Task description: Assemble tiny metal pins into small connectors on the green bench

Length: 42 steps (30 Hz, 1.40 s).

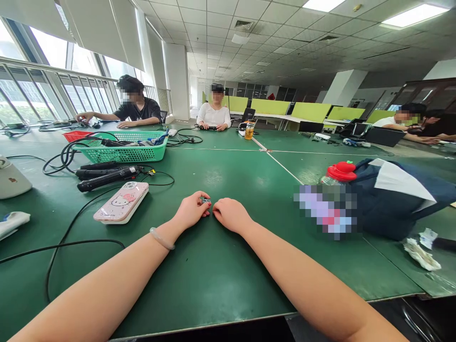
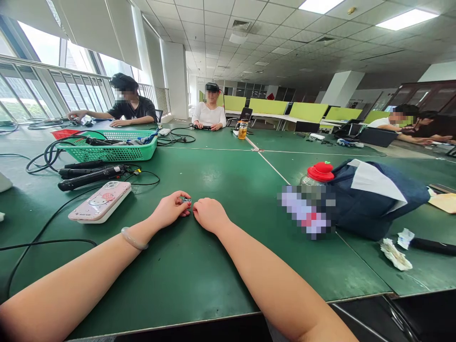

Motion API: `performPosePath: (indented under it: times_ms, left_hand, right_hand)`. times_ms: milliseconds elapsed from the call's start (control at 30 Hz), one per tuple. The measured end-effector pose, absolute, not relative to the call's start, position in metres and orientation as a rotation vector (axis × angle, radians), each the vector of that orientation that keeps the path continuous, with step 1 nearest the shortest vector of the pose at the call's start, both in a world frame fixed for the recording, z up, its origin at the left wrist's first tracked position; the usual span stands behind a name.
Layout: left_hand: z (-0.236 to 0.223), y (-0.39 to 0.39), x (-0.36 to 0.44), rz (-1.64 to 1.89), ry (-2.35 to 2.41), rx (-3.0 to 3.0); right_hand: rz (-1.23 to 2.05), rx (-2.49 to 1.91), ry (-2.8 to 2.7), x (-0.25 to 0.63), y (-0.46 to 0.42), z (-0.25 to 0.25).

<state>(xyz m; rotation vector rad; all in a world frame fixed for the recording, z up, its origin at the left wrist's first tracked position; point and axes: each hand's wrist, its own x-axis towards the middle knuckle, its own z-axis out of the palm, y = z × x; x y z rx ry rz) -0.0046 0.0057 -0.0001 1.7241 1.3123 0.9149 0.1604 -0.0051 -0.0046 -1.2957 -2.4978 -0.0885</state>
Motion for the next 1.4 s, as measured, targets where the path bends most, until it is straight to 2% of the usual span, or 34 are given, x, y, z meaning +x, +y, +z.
performPosePath:
  times_ms: [533, 933, 1400]
  left_hand:
    - [-0.002, 0.006, -0.005, 0.928, 1.257, 1.723]
    - [-0.007, 0.012, -0.003, 0.928, 1.233, 1.599]
    - [-0.005, 0.011, -0.002, 0.941, 1.181, 1.575]
  right_hand:
    - [0.323, -1.234, -2.175, 0.164, -0.001, -0.010]
    - [0.335, -1.105, -2.201, 0.163, 0.002, -0.010]
    - [0.236, -1.169, -2.267, 0.162, -0.003, -0.015]
